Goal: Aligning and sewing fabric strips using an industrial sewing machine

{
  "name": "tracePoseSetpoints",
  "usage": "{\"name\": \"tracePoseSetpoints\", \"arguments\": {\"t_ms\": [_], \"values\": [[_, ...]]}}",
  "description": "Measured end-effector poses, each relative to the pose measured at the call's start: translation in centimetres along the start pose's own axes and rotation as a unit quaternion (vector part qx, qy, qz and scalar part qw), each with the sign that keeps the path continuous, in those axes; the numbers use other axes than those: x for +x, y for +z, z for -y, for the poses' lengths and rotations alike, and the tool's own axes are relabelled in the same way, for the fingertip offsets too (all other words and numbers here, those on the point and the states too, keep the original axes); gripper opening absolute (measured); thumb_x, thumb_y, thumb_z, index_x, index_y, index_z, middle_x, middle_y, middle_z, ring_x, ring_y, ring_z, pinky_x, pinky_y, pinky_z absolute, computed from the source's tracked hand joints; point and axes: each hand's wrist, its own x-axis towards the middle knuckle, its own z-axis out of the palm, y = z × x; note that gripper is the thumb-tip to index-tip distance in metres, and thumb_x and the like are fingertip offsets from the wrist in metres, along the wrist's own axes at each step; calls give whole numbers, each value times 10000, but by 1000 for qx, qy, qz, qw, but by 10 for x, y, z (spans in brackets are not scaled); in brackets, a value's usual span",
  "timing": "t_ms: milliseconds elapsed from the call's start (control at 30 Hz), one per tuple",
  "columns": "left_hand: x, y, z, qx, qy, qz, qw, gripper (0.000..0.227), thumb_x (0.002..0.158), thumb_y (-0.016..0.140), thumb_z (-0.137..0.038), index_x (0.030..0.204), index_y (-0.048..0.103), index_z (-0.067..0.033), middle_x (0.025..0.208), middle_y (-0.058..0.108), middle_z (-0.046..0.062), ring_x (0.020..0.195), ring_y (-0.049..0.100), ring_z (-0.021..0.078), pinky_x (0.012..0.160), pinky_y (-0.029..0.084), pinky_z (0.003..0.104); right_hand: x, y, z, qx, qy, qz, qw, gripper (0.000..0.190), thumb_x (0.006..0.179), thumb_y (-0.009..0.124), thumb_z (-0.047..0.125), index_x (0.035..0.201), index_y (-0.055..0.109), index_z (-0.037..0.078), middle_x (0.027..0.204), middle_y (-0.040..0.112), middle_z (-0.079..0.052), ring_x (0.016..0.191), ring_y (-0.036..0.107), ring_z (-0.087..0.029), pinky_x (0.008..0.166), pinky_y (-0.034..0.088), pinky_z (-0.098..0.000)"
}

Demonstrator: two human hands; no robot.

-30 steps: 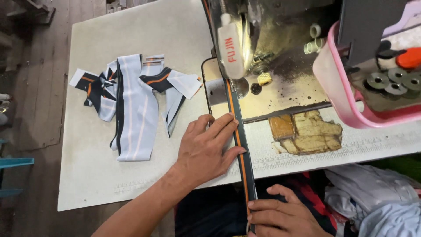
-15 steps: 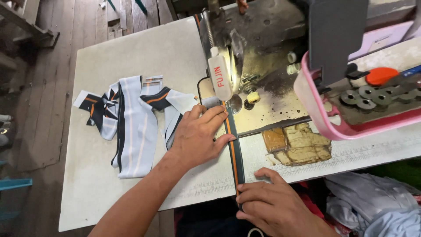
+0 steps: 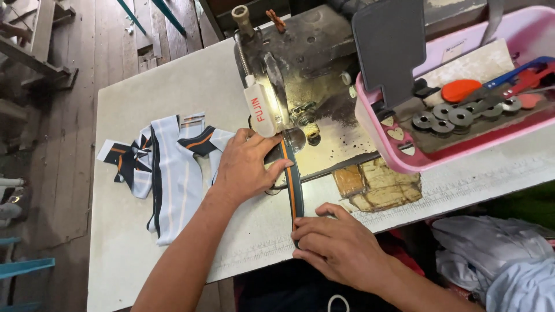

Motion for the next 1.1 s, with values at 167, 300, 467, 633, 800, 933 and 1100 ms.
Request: {"name": "tracePoseSetpoints", "arguments": {"t_ms": [167, 300, 467, 633, 800, 933, 1100], "values": [[-5, -11, -13, -71, -36, 6, 997, 442, 1002, 543, -418, 1288, 657, -101, 1122, 681, 47, 986, 549, 328, 850, 461, 460, 0, 0, 0, -1, -10, 5, 1000, 83, 917, 751, 168, 924, 712, 95, 1052, 742, -22, 1124, 705, -223, 974, 433, -403], [-24, -31, -26, -91, -18, -16, 996, 321, 991, 557, -190, 1257, 660, -43, 1356, 626, 115, 1108, 593, 325, 973, 426, 420, -2, -9, 2, 7, -8, 5, 1000, 114, 920, 737, 163, 945, 695, 60, 1133, 700, -112, 1160, 625, -368, 932, 478, -528], [-54, -50, -44, -108, -23, -12, 994, 276, 961, 599, -104, 1216, 662, -21, 1317, 630, 128, 1087, 595, 340, 961, 466, 458, -3, -29, 8, 37, -19, 54, 998, 172, 944, 700, 285, 966, 683, 115, 1081, 647, -78, 1086, 606, -334, 892, 446, -510], [-73, -54, -59, -119, -14, -4, 993, 217, 976, 562, -89, 1166, 655, -38, 1243, 634, 129, 1031, 589, 323, 917, 454, 444, -10, -38, -6, -19, 8, 50, 999, 187, 916, 704, 281, 1016, 710, 123, 1033, 644, -57, 1027, 610, -300, 873, 475, -479], [-76, -48, -62, -121, -10, -20, 992, 190, 965, 573, -79, 1133, 655, -45, 1220, 631, 131, 984, 576, 336, 882, 468, 450, -7, -35, -4, -86, 5, 92, 992, 312, 957, 633, 378, 1178, 701, 169, 1106, 606, -78, 1075, 536, -314, 877, 412, -482], [-73, -43, -65, -98, -6, -47, 994, 255, 986, 620, -202, 1179, 666, -41, 1287, 630, 126, 1029, 604, 327, 945, 461, 451, -9, -30, -3, -143, -44, 116, 982, 353, 969, 593, 467, 1182, 683, 200, 1123, 600, -84, 1098, 531, -320, 904, 413, -532], [-67, -34, -72, -88, 9, -66, 994, 349, 981, 677, -300, 1223, 669, -47, 1373, 610, 98, 1038, 589, 333, 968, 479, 442, -15, -29, -6, -143, -48, 128, 980, 357, 973, 569, 522, 1015, 673, 183, 1087, 595, -64, 1113, 535, -317, 918, 410, -542]]}}
